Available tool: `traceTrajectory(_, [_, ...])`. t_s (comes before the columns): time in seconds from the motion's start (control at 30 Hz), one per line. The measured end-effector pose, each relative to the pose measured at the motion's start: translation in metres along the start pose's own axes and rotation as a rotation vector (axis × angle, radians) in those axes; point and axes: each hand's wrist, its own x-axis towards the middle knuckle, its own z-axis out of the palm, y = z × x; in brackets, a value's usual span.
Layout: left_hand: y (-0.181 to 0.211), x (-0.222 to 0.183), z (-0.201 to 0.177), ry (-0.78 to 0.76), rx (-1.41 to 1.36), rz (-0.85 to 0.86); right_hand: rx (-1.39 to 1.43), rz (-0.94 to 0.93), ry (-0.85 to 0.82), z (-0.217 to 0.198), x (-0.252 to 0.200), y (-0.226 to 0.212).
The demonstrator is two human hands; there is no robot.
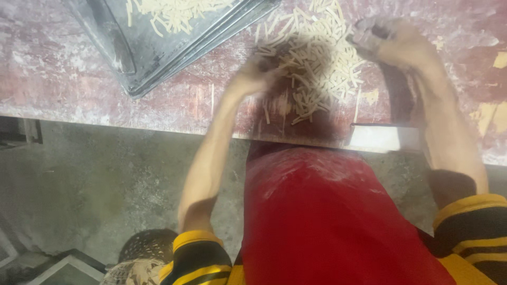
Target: The person uses a long metal scraper to shave thin strips from a block of dough and kemudian collects the strips on a metal tray.
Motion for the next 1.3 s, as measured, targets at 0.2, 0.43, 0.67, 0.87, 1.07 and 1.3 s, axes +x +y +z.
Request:
traceTrajectory(0.2, [0.070, 0.013, 0.032, 0.040, -0.288, 0.347, 0.066, -0.178, -0.004, 0.044, 0.010, -0.021])
traceTrajectory(0.43, [0.103, 0.007, -0.013, -0.017, -0.251, 0.653, 0.046, -0.006, 0.087, -0.002, -0.003, -0.016])
traceTrajectory(0.67, [0.110, -0.007, -0.029, -0.069, -0.350, 0.403, 0.069, -0.279, 0.272, -0.001, -0.009, -0.013])
traceTrajectory(0.87, [0.092, 0.029, -0.026, -0.049, -0.115, 0.495, 0.176, -0.123, 0.297, 0.000, -0.027, -0.018])
traceTrajectory(1.07, [0.119, 0.076, -0.044, -0.026, 0.463, 0.282, 0.159, -0.133, 0.257, 0.005, -0.049, -0.020])
traceTrajectory(1.3, [0.132, 0.070, -0.016, 0.076, 0.722, 0.260, 0.116, 0.024, 0.114, 0.062, -0.058, -0.006])
